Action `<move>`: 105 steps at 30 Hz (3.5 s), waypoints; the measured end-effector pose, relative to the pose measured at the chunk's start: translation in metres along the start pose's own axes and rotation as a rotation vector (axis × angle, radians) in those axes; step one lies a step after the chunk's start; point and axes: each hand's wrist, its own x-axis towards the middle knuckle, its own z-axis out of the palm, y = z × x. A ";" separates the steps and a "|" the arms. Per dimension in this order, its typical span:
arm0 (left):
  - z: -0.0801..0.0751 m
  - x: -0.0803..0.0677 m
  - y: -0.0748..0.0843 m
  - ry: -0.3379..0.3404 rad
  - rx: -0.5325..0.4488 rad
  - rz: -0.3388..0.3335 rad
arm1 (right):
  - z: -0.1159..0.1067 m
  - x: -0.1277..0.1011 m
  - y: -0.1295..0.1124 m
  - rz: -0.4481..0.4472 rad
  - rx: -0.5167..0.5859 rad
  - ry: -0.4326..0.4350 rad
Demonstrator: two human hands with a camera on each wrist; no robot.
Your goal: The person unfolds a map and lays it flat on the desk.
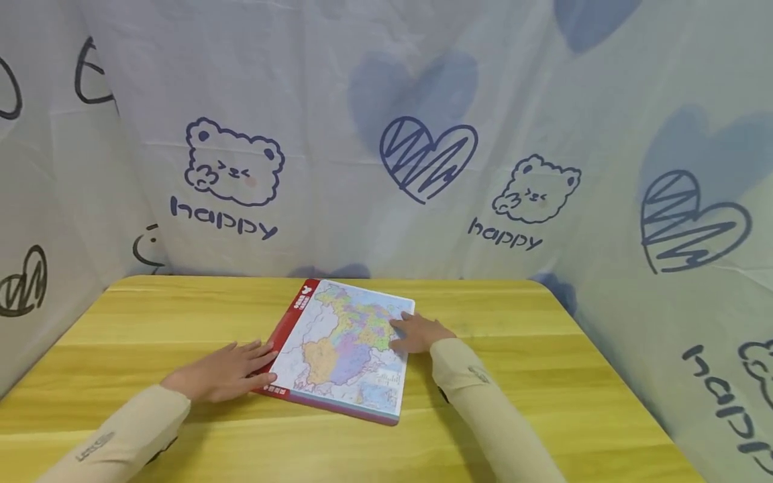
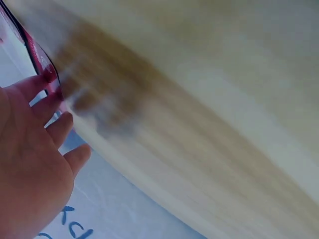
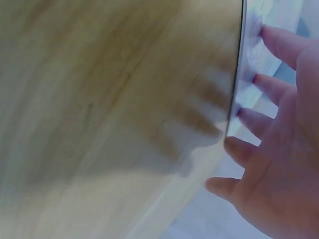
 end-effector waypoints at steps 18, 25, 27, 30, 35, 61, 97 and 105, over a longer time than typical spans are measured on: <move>0.002 -0.011 0.009 0.082 0.026 0.132 | -0.006 0.029 -0.033 0.014 -0.123 0.064; 0.008 -0.006 0.003 0.073 -0.081 0.112 | 0.001 0.041 -0.036 -0.027 -0.213 0.071; 0.009 -0.006 0.002 0.079 -0.089 0.104 | 0.001 0.039 -0.039 -0.072 -0.221 0.080; 0.008 -0.007 0.001 0.090 -0.061 0.098 | -0.001 0.033 -0.046 -0.142 -0.204 0.075; 0.008 -0.007 0.003 0.085 0.001 0.087 | 0.001 0.015 -0.057 -0.241 -0.136 0.032; 0.006 -0.004 0.008 0.017 -0.018 0.008 | 0.039 -0.048 -0.047 -0.508 -0.363 0.114; 0.011 -0.004 0.009 0.024 -0.073 -0.032 | 0.056 -0.073 -0.055 -0.777 -0.691 0.374; 0.010 -0.003 0.007 0.021 -0.077 -0.039 | 0.057 -0.071 -0.056 -0.831 -0.716 0.538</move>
